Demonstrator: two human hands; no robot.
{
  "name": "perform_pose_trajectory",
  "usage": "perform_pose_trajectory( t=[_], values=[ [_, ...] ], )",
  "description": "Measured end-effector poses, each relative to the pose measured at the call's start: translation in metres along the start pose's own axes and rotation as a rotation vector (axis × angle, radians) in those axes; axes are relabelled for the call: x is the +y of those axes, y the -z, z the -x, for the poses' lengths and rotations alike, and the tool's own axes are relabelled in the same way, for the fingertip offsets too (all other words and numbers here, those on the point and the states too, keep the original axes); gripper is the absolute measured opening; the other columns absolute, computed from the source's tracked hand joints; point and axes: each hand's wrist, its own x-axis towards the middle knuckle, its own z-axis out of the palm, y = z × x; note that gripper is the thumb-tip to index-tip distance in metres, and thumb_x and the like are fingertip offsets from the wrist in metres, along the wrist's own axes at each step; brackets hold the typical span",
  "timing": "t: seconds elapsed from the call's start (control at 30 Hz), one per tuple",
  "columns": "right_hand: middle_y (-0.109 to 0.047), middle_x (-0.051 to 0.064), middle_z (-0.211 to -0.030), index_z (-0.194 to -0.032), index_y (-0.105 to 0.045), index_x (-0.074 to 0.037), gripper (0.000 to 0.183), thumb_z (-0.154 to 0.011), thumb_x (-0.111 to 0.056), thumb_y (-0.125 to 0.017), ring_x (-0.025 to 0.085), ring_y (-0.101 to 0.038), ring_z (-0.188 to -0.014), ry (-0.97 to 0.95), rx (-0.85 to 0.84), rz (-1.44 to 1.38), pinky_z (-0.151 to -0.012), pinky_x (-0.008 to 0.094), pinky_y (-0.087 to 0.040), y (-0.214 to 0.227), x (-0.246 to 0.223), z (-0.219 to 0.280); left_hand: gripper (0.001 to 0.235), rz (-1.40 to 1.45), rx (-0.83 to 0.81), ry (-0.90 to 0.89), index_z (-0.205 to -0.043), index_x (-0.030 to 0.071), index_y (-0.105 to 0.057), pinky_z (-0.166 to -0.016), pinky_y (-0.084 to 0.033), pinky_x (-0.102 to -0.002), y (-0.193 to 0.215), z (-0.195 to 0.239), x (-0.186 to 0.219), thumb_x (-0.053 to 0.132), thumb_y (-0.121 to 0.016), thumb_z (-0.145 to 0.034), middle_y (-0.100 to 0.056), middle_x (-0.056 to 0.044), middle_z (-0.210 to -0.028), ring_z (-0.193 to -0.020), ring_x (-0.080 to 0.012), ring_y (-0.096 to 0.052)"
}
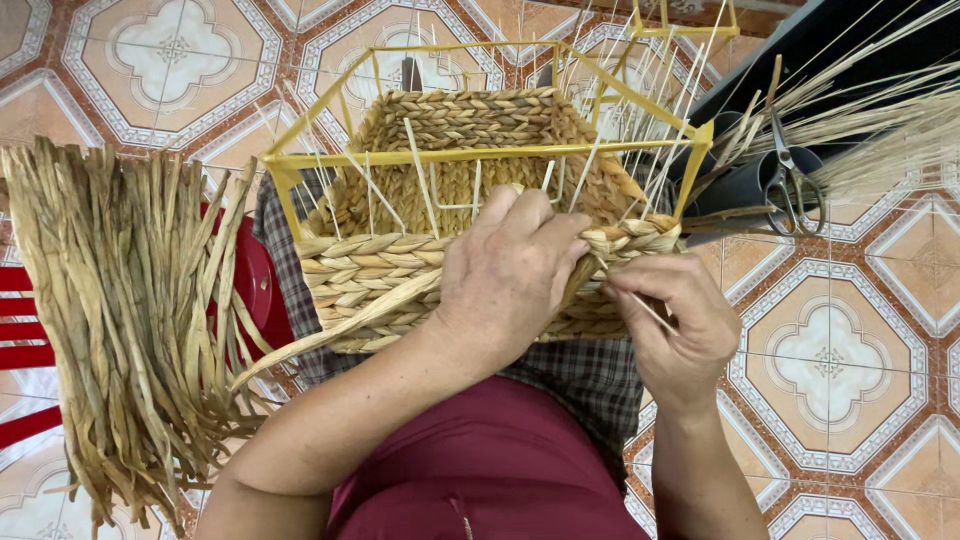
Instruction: The person weaves a basket by hand, using dried palm leaves to interlace strands through a yellow wire frame. They repeatedly pull the leaves through the vertical supports and tighten the weave to build up the basket's side walls.
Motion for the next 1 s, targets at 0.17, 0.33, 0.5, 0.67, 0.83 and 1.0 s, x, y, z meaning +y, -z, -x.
perform_pose_trajectory(
  t=[0.17, 0.33, 0.5, 0.67, 0.83, 1.0],
  values=[
    [-0.071, 0.012, -0.105, -0.102, -0.070, 0.000, 0.018, -0.088, 0.010, -0.078, 0.016, -0.069, -0.089, 0.094, -0.139, 0.133, -0.073, 0.027, -0.055, 0.003, -0.018, -0.024, 0.012, -0.115, 0.017, -0.071, -0.095, 0.008, -0.069, -0.068, -0.051, -0.036, -0.007, -0.001, -0.002, 0.014, -0.079, -0.089, -0.054, -0.006, -0.090, -0.090, -0.0239, -0.055],
    [-0.073, 0.006, -0.086, -0.108, -0.066, 0.000, 0.007, -0.102, 0.003, -0.069, 0.012, -0.068, -0.075, -0.181, -0.217, 0.050, -0.068, 0.025, -0.054, -0.007, 0.000, -0.064, 0.042, -0.102, 0.060, -0.142, -0.131, 0.004, -0.065, -0.086, -0.048, -0.039, 0.010, 0.018, -0.002, 0.014, -0.078, -0.092, -0.056, -0.006, -0.110, -0.104, -0.0235, -0.054],
    [-0.075, 0.006, -0.091, -0.108, -0.062, 0.002, 0.005, -0.104, 0.001, -0.066, 0.008, -0.072, -0.083, -0.108, -0.217, 0.018, -0.072, 0.023, -0.057, -0.014, 0.002, -0.066, 0.070, -0.303, -0.130, -0.146, -0.146, -0.004, -0.051, -0.088, -0.048, -0.038, 0.011, 0.033, 0.012, 0.020, -0.071, -0.084, -0.055, -0.011, -0.117, -0.102, -0.0256, -0.054],
    [-0.075, 0.008, -0.090, -0.111, -0.068, -0.001, 0.008, -0.105, 0.002, -0.065, 0.008, -0.065, -0.066, -0.128, -0.112, 0.043, -0.055, 0.021, -0.051, 0.004, -0.004, -0.054, 0.054, -0.287, -0.240, -0.120, -0.141, -0.005, -0.055, -0.074, -0.052, -0.034, 0.030, 0.031, 0.006, 0.008, -0.063, -0.090, -0.059, -0.010, -0.105, -0.089, -0.0212, -0.058],
    [-0.075, 0.016, -0.104, -0.121, -0.070, 0.002, 0.037, -0.085, -0.004, -0.079, 0.013, -0.067, -0.070, 0.164, -0.321, 0.202, -0.056, 0.026, -0.055, 0.002, -0.020, -0.048, 0.032, -0.220, -0.380, -0.065, -0.123, 0.004, -0.069, -0.056, -0.050, -0.032, 0.081, 0.017, -0.008, 0.007, -0.068, -0.091, -0.065, -0.005, -0.085, -0.076, -0.0163, -0.063],
    [-0.072, 0.010, -0.097, -0.114, -0.069, -0.003, 0.023, -0.093, -0.001, -0.078, 0.020, -0.070, -0.080, 0.210, -0.214, 0.210, -0.070, 0.032, -0.056, -0.018, -0.009, -0.057, 0.020, -0.277, 0.114, -0.163, -0.100, 0.008, -0.076, -0.073, -0.044, -0.041, 0.106, -0.004, 0.004, 0.019, -0.080, -0.085, -0.067, -0.006, -0.092, -0.091, -0.0250, -0.059]
  ],
)
